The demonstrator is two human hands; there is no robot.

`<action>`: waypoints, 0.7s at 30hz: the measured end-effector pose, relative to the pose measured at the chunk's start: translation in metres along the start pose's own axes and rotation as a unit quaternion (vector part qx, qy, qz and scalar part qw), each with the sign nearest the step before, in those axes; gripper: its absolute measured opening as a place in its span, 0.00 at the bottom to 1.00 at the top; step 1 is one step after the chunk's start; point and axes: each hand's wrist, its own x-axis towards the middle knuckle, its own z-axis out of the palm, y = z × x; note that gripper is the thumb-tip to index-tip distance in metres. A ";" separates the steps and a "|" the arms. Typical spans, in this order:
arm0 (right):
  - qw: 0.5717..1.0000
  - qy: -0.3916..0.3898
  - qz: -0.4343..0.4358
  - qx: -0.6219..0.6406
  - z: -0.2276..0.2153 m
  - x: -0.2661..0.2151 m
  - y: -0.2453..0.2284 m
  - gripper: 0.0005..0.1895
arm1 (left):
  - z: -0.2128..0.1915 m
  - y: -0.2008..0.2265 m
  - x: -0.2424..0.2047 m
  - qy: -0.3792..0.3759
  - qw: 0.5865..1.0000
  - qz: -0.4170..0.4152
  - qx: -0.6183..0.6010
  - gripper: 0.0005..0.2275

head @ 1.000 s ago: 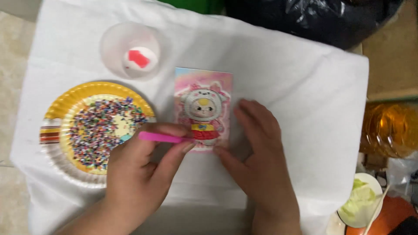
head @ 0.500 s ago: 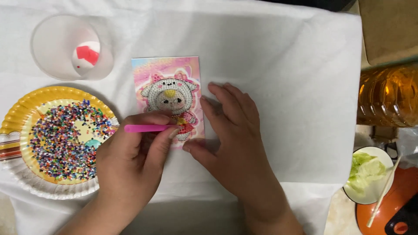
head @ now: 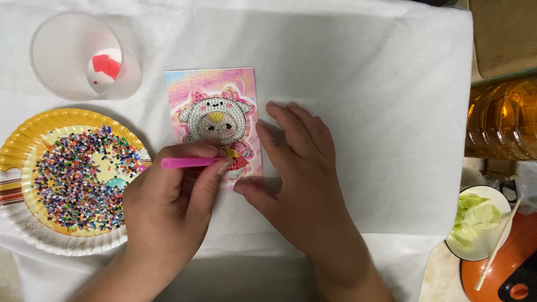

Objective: Using a specialized tool to pick up small beads and place them onto a pre-printed adhesive card to create a mosaic design.

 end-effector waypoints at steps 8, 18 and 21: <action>1.000 0.002 -0.009 -0.003 0.001 0.000 0.001 0.32 | -0.014 0.016 0.002 0.031 0.997 -0.014 -0.074 0.05; 0.999 0.004 0.036 0.025 -0.001 -0.001 -0.003 0.37 | -0.089 -0.015 -0.022 0.276 0.936 -0.199 -0.092 0.07; 0.998 -0.021 0.064 0.020 -0.004 0.002 -0.009 0.40 | -0.112 -0.039 -0.021 0.190 0.957 -0.207 -0.072 0.07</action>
